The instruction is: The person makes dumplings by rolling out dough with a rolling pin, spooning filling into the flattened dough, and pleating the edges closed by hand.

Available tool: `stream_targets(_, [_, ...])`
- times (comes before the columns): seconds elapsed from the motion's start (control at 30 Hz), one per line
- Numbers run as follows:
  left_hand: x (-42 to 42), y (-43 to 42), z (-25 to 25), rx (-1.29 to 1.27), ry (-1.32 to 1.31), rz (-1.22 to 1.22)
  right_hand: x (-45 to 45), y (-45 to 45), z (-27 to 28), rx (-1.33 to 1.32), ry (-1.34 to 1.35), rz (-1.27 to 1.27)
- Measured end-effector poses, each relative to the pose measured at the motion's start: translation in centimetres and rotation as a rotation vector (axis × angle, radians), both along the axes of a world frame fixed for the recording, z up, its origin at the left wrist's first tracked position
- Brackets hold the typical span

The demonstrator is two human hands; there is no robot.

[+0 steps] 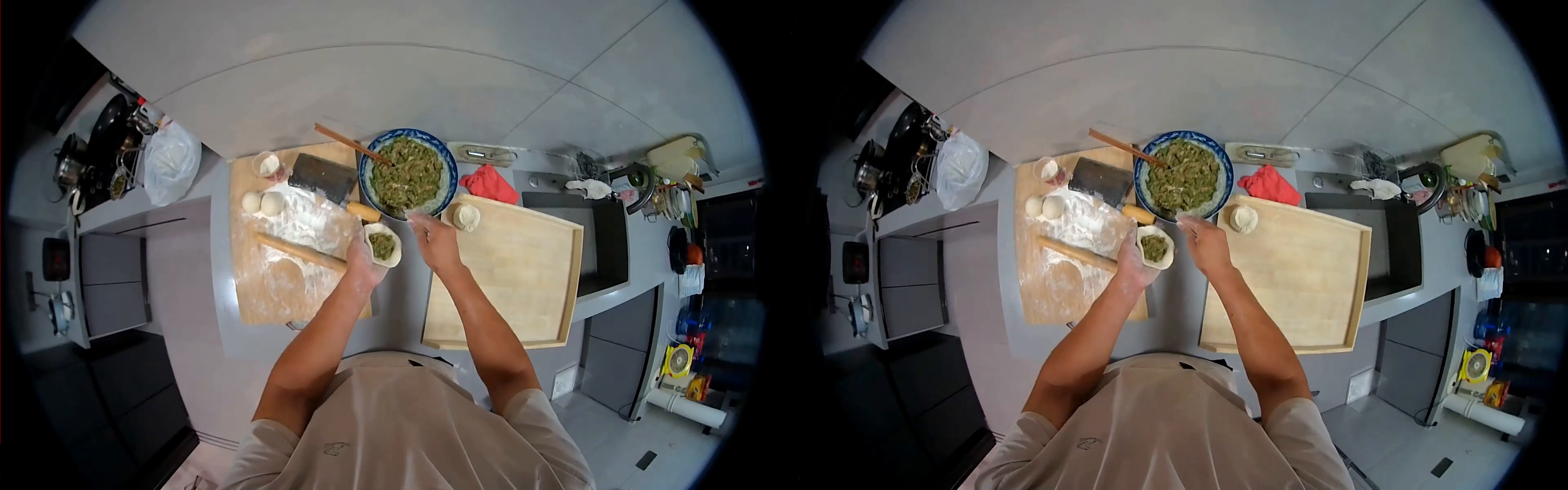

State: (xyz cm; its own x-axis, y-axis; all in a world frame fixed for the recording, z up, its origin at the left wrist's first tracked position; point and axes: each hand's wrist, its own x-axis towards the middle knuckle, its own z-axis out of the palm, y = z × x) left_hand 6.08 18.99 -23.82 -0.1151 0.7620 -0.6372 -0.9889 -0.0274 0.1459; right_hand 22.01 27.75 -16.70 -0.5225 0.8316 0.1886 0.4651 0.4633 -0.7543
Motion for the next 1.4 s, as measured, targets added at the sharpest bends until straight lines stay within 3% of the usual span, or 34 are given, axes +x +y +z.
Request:
stream_targets(0.23, [0.1,1.2,0.5,-0.048,0.072,-0.022,2.3,-3.1,2.9,-0.279,0.085,-0.099])
stream_targets(0.3, [0.1,1.3,1.4,-0.043,0.058,-0.011,3.2,-4.3,3.0,-0.034,0.116,0.079])
stream_targets(0.5, [-0.7,-0.4,3.4,0.092,-0.026,-0.028,3.3,-6.7,5.5,0.338,0.042,0.319])
stream_targets(0.63, [-1.7,-0.8,6.1,0.091,-0.054,-0.020,2.8,-7.9,7.4,0.367,0.102,0.315])
stream_targets(0.7, [-2.0,-1.4,6.6,0.167,0.002,-0.030,2.7,-8.6,7.8,0.097,0.129,0.116])
stream_targets(0.73, [-2.1,-1.5,6.8,0.242,0.060,-0.046,2.5,-9.1,7.9,0.104,0.128,0.116])
stream_targets(0.8, [-2.5,-1.6,7.3,0.262,0.063,-0.044,1.4,-10.1,8.4,-0.299,0.528,-0.162])
stream_targets(0.9, [-2.6,-2.5,7.8,0.259,0.066,-0.051,0.2,-10.2,10.0,-0.470,0.426,-0.245])
stream_targets(1.0, [-2.6,-2.4,8.5,0.255,0.071,-0.056,0.1,-11.1,10.2,-0.458,0.560,-0.282])
stream_targets(1.13, [-2.4,-2.8,10.0,0.121,0.079,-0.025,0.7,-10.4,9.0,-0.408,0.468,-0.223])
stream_targets(1.2, [-2.8,-2.7,8.7,0.180,0.050,-0.008,0.9,-9.0,8.7,-0.462,0.632,-0.354])
stream_targets(1.4, [-2.1,-2.7,6.6,0.244,0.005,0.032,-1.3,-2.3,-1.2,-0.282,0.360,-0.468])
